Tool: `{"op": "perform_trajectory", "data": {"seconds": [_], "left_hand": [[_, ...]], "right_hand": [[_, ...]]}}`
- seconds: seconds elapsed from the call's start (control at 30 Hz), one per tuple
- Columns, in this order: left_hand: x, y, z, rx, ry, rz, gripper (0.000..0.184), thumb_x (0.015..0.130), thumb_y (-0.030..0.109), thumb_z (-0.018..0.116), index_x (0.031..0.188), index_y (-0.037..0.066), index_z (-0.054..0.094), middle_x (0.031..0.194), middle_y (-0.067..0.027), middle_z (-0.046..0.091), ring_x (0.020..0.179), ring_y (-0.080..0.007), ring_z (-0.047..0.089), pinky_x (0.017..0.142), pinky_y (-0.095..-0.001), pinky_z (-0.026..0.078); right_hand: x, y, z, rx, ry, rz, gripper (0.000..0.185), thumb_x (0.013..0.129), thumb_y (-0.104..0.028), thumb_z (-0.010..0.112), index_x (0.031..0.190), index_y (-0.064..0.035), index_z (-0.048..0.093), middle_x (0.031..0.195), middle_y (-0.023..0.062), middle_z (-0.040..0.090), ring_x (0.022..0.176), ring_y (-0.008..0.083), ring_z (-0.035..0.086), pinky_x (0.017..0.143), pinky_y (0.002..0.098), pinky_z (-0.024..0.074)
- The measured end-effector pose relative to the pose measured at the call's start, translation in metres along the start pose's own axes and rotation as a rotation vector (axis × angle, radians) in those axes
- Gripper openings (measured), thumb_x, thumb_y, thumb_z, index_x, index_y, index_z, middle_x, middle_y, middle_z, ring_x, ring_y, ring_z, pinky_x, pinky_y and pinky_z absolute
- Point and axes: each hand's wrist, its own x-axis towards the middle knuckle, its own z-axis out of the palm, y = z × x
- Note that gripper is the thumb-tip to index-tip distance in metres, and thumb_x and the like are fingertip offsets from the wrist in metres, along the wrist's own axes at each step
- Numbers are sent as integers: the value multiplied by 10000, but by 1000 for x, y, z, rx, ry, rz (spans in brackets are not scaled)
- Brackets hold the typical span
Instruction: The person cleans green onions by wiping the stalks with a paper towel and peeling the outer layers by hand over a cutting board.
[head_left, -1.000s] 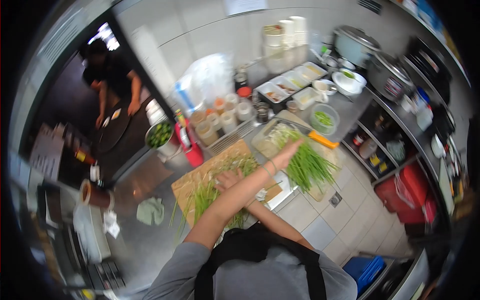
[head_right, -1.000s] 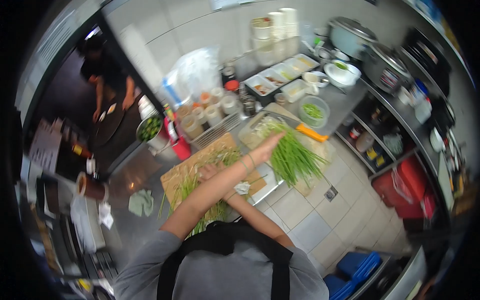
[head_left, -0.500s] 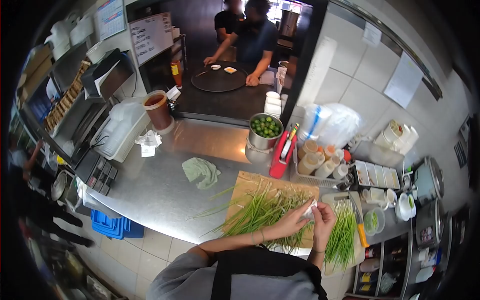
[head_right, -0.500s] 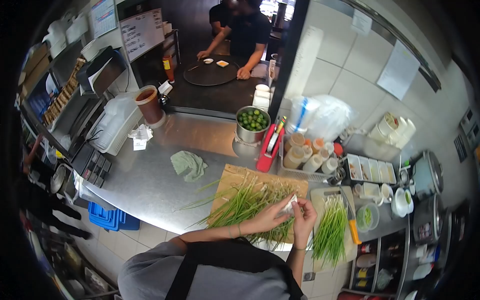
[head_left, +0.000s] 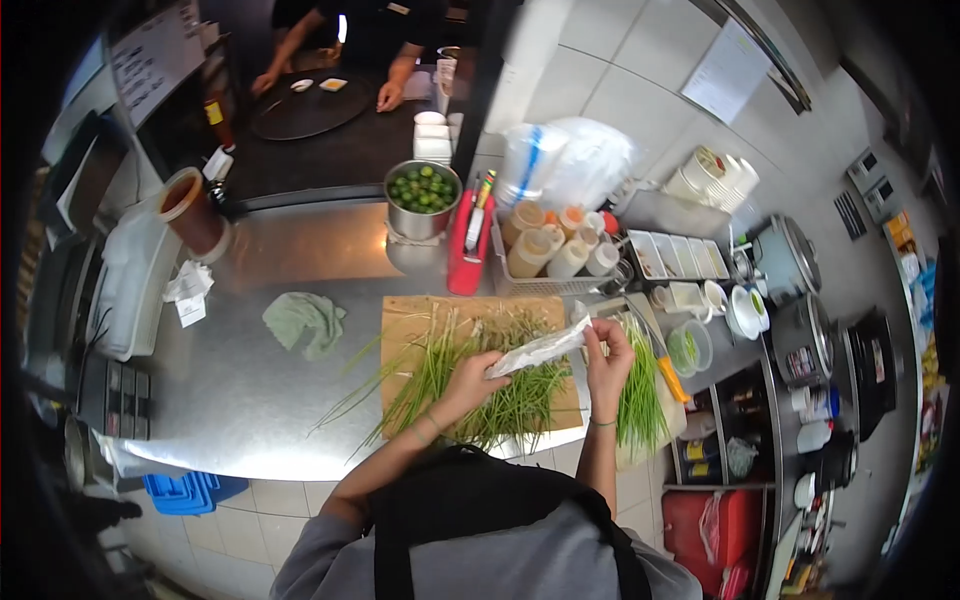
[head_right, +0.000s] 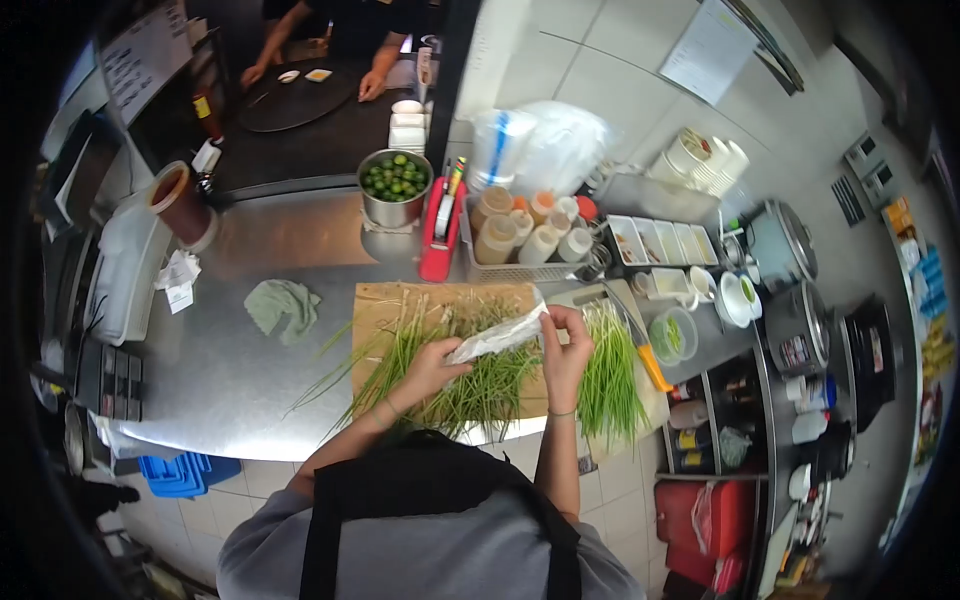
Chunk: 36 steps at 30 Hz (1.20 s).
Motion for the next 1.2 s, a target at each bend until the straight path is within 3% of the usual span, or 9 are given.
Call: {"op": "perform_trajectory", "data": {"seconds": [0.1,0.27,0.6,0.73,0.83,0.93,1.03,1.13,1.2], "left_hand": [[-3,4,-3,29,4,159,519,636,256,764,1042,-3,569,970,-172,598,871,-295,584,777,-352,462],[1,24,14,89,43,365,246,686,186,696,852,41,586,853,-110,569,852,-303,534,759,-387,409],[-2,32,19,7,1,55,242,772,226,655,847,18,556,613,-119,530,539,-237,525,517,-341,410],[8,13,20,-312,112,-69,152,757,72,580,888,1,550,705,-99,585,603,-199,565,571,-324,447],[2,15,12,-217,115,65,200,703,-23,536,900,9,555,783,-95,603,683,-184,582,623,-310,455],[-2,21,13,-146,0,121,213,690,-48,519,890,13,561,809,-102,613,720,-208,596,663,-311,463],[0,36,24,-124,-112,149,220,688,-69,498,880,13,567,824,-109,619,745,-221,608,687,-310,468],[-6,47,13,-223,-49,137,228,692,-80,484,882,9,573,810,-110,616,743,-218,612,683,-310,470],[-2,42,14,-397,62,87,230,693,-85,477,883,2,575,785,-109,614,733,-225,616,687,-314,475]], "right_hand": [[-10,-13,-3,-51,-46,-1,45,782,3,594,822,25,591,743,29,577,699,91,501,656,227,414],[-29,-8,-2,26,-131,27,28,781,13,580,806,19,567,727,34,547,684,100,475,652,232,404],[-31,-3,-9,-1,-20,-24,101,776,-1,593,735,12,501,680,18,470,638,100,411,631,231,367],[-37,6,-39,-245,-843,-1,128,772,-23,612,894,11,590,795,82,610,649,120,520,694,238,407],[-43,8,-42,-384,-1114,450,252,763,-67,642,1004,-9,597,864,89,640,670,137,564,727,260,425],[-54,36,-33,-108,-506,333,393,751,-85,658,1130,-36,562,930,63,635,768,115,570,705,261,447],[-59,28,-16,-17,-548,37,360,749,-108,676,1078,-4,575,945,132,624,825,157,566,761,280,438],[-66,64,-21,-40,-696,236,255,756,-110,676,962,23,604,773,62,623,693,108,524,657,255,428],[-63,62,-24,23,-561,316,191,768,-99,665,900,24,602,721,23,602,647,80,497,602,233,407]]}}
